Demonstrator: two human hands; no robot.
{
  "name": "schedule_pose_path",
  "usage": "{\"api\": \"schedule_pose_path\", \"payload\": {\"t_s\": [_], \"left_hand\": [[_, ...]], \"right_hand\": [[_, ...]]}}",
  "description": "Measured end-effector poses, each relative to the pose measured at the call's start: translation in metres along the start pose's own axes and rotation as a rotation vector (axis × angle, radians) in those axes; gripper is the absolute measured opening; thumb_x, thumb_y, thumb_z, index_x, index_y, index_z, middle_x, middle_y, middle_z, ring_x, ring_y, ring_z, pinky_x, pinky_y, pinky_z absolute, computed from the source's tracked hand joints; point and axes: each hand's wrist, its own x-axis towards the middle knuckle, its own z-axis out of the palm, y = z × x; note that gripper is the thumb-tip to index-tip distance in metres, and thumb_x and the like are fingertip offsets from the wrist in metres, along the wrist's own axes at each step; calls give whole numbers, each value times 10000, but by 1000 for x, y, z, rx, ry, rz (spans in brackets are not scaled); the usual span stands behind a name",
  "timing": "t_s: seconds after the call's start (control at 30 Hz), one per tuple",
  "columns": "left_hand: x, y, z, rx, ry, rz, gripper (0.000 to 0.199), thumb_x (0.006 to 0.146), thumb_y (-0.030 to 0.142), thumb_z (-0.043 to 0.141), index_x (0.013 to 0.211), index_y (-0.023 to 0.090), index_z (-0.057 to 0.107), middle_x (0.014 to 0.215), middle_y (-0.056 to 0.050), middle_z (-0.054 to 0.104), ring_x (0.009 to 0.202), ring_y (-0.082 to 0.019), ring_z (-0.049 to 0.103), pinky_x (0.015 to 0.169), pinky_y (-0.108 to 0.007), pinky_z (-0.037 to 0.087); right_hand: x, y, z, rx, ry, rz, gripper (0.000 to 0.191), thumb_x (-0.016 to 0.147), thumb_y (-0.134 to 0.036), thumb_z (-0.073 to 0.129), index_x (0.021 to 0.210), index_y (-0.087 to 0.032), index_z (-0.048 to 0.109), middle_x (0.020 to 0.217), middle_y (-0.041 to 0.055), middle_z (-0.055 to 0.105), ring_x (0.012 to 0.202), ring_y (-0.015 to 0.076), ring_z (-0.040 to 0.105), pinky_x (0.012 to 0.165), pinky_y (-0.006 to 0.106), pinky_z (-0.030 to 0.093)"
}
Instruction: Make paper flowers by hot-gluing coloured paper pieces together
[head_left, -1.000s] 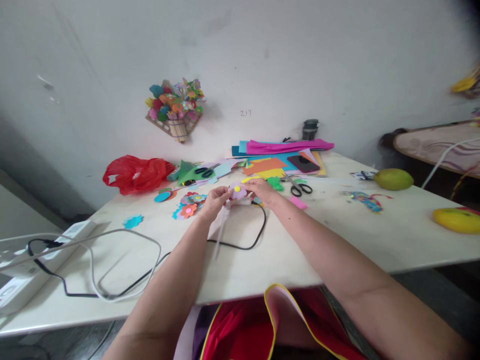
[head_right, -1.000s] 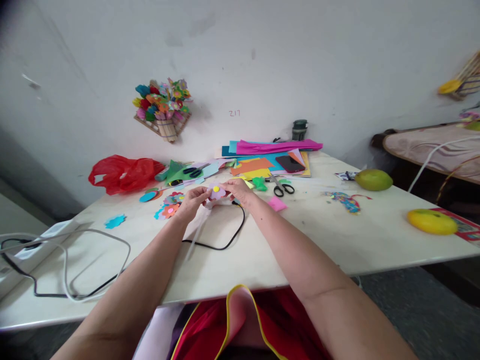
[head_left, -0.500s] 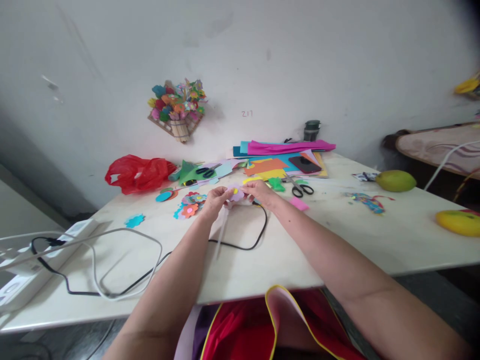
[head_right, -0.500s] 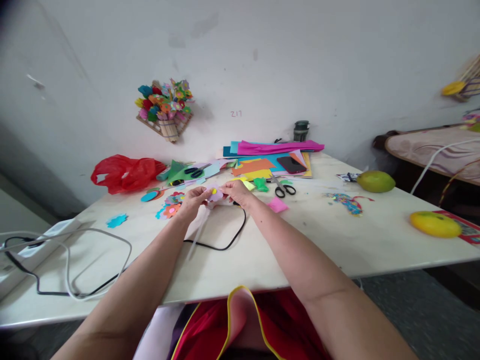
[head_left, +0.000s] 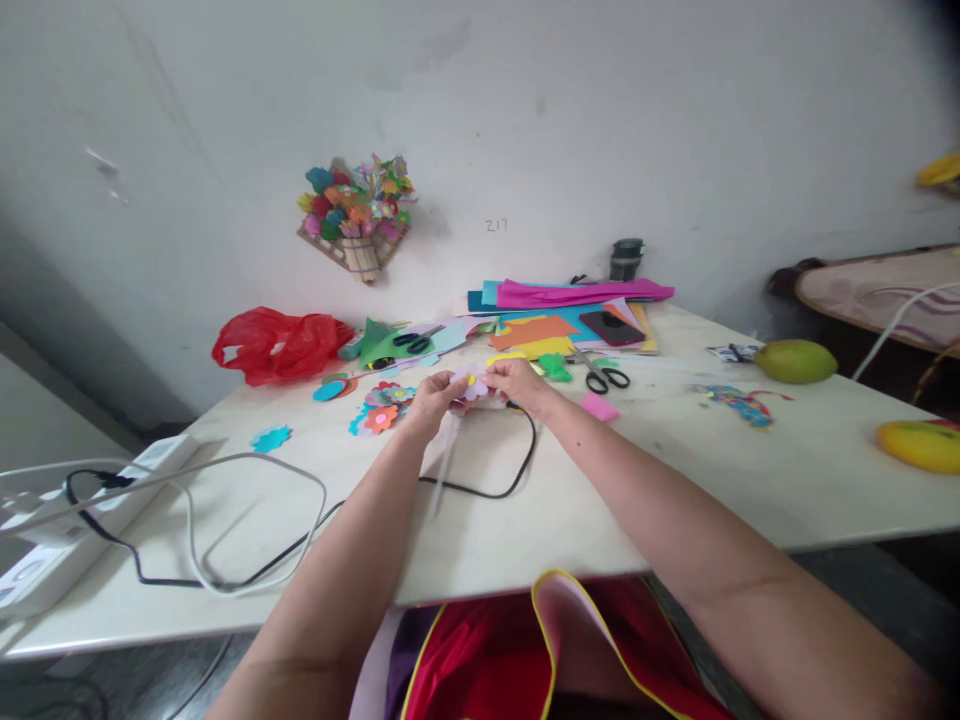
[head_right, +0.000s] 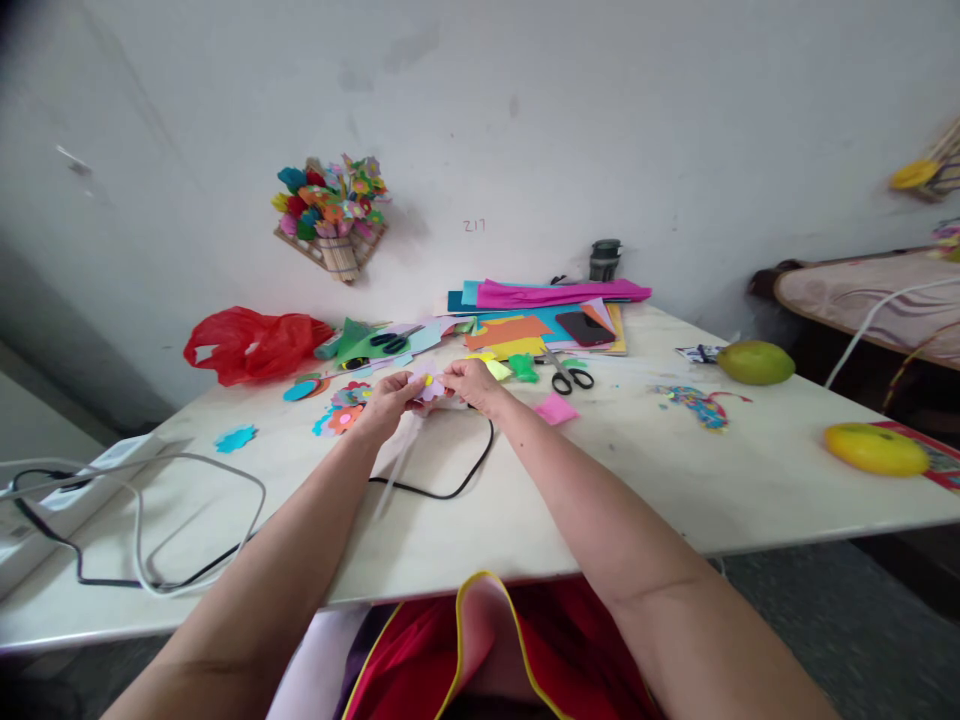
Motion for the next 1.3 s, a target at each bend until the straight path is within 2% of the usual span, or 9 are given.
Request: {"api": "schedule_pose_path", "payload": {"t_s": [0.1,0.43,0.63,1.3], "left_hand": [[0,-1,-2,-9,-35,5,388,620,475,707,707,140,532,601,-17,624,504,-105,557,503,-224,432],[-4,3,1,1,-85,-7,405,659,503,663,729,113,583,654,-56,633,519,-103,547,514,-231,445],[-3,3,0,0,-81,-25,393,648,495,675,713,116,591,638,-51,623,520,-102,541,511,-227,451],[-5,9,0,-26,-87,-70,346,610,415,712,729,105,615,631,-44,616,553,-115,565,510,-227,468]], "right_hand": [[0,-1,0,-5,2,-10,128,654,-272,593,691,-150,606,584,-9,582,526,92,498,414,177,348],[2,2,0,-23,13,-23,124,645,-271,601,632,-148,589,539,-17,558,485,78,473,416,181,352],[1,0,1,-36,-16,-41,135,626,-278,630,644,-150,588,537,-22,563,501,82,490,410,171,347],[-1,-5,3,-127,33,-131,105,598,-245,636,581,-153,590,464,-36,539,448,87,474,474,215,367]]}}
